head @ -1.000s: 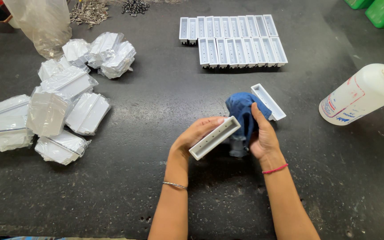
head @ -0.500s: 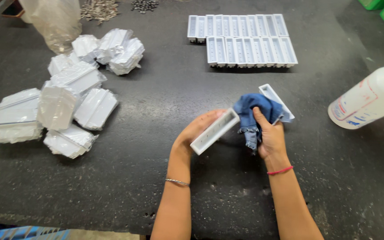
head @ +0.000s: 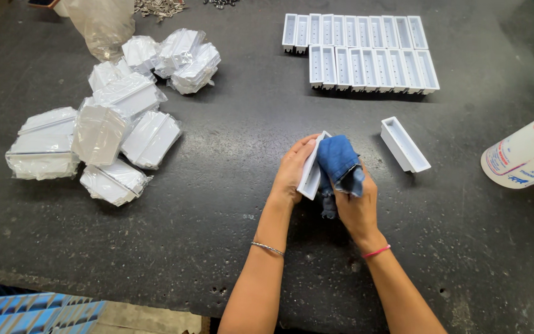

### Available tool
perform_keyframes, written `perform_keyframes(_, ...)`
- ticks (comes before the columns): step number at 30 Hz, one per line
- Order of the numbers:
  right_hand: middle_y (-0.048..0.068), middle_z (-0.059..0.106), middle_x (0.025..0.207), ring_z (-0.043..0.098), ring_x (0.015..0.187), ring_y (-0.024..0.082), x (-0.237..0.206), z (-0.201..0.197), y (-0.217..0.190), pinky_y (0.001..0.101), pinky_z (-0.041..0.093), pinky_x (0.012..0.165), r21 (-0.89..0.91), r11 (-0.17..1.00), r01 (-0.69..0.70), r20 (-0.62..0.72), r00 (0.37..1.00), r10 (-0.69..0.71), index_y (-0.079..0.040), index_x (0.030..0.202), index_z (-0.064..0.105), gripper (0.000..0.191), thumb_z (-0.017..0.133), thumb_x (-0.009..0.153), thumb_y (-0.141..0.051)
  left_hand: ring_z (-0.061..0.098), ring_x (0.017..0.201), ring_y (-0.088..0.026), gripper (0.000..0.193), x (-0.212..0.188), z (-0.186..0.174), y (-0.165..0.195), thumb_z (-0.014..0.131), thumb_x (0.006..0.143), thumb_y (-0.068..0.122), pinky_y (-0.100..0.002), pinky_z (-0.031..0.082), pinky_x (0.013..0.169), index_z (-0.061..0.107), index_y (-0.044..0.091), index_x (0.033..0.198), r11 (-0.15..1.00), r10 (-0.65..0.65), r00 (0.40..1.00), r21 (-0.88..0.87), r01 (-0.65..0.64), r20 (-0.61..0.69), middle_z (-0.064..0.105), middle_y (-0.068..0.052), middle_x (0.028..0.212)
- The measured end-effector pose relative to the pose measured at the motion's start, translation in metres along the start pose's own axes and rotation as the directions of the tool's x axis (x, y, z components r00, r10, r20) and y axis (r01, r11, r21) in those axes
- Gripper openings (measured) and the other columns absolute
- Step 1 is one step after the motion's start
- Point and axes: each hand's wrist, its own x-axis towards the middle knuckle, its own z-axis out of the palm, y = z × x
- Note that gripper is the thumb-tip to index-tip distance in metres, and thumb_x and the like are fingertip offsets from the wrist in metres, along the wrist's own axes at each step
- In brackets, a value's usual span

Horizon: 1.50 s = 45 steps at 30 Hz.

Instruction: The person wipes white plastic tray components one at a time with a blue cloth at a workbench, placing each wiped tray onto a growing stack of finished trays. They occasionally reach for a liquid bottle and continue wiping more trays from a pile.

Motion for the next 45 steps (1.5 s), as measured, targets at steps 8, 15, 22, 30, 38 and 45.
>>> perform_keyframes(8,0.021,0.061,0.124,0.061,0.114,0.035,-0.006,0.012,-0.001,0.0399,0.051,0.094,0.057,0.957,0.284,0.165,0.943,-0.29,0.002,0.099,0.07,0.025,0.069,0.075,0.008,0.07,0.087,-0.015,0.027,0.006,-0.016,0.003,0.063,0.1,0.019,-0.029,0.059,0.076,0.07,0.003,0.121,0.992,0.104,0.994,-0.073,-0.107,-0.034,0.074,-0.009,0.104)
perform_keyframes(15,0.018,0.064,0.118,0.066,0.105,0.034,-0.014,0.016,0.005,0.0389,0.054,0.089,-0.046,0.977,0.21,0.178,0.964,-0.199,0.002,0.107,0.068,0.033,0.063,0.075,0.011,0.07,0.085,-0.013,0.026,0.011,-0.018,0.005,0.065,0.099,0.018,-0.027,0.059,0.074,0.072,0.003,0.119,0.987,0.156,0.982,-0.008,-0.158,-0.103,0.074,-0.008,0.104)
perform_keyframes(22,0.018,0.065,0.122,0.068,0.108,0.036,-0.013,0.012,0.01,0.038,0.055,0.086,-0.024,0.963,0.27,0.19,0.947,-0.26,-0.001,0.096,0.071,0.026,0.065,0.073,0.011,0.07,0.082,-0.014,0.025,0.006,-0.013,0.002,0.066,0.098,0.018,-0.027,0.059,0.07,0.072,0.004,0.118,0.99,0.138,0.985,0.03,-0.136,-0.099,0.075,-0.01,0.101)
perform_keyframes(30,0.017,0.065,0.124,0.067,0.112,0.034,-0.013,0.011,-0.001,0.0378,0.054,0.091,-0.09,0.984,0.154,0.184,0.973,-0.136,0.001,0.1,0.071,0.03,0.062,0.075,0.013,0.068,0.077,-0.011,0.024,0.01,-0.009,-0.005,0.066,0.098,0.017,-0.025,0.056,0.065,0.074,0.005,0.117,0.98,0.187,0.977,0.09,-0.177,-0.108,0.074,-0.009,0.095)
perform_keyframes(38,0.021,0.065,0.124,0.065,0.113,0.038,-0.007,0.004,-0.017,0.04,0.052,0.095,-0.148,0.95,0.276,0.19,0.95,-0.247,0.002,0.103,0.07,0.03,0.067,0.075,0.013,0.068,0.077,-0.012,0.024,0.01,-0.005,-0.011,0.066,0.097,0.018,-0.025,0.057,0.066,0.075,0.006,0.116,0.98,0.187,0.977,0.081,-0.179,-0.098,0.074,-0.009,0.096)
perform_keyframes(45,0.023,0.063,0.123,0.066,0.111,0.037,-0.013,0.004,-0.015,0.0387,0.054,0.091,-0.092,0.951,0.294,0.202,0.941,-0.271,0.004,0.104,0.071,0.031,0.067,0.074,0.011,0.068,0.079,-0.012,0.024,0.004,-0.003,-0.004,0.066,0.097,0.019,-0.026,0.057,0.067,0.075,0.006,0.116,0.983,0.177,0.976,0.075,-0.169,-0.123,0.074,-0.009,0.097)
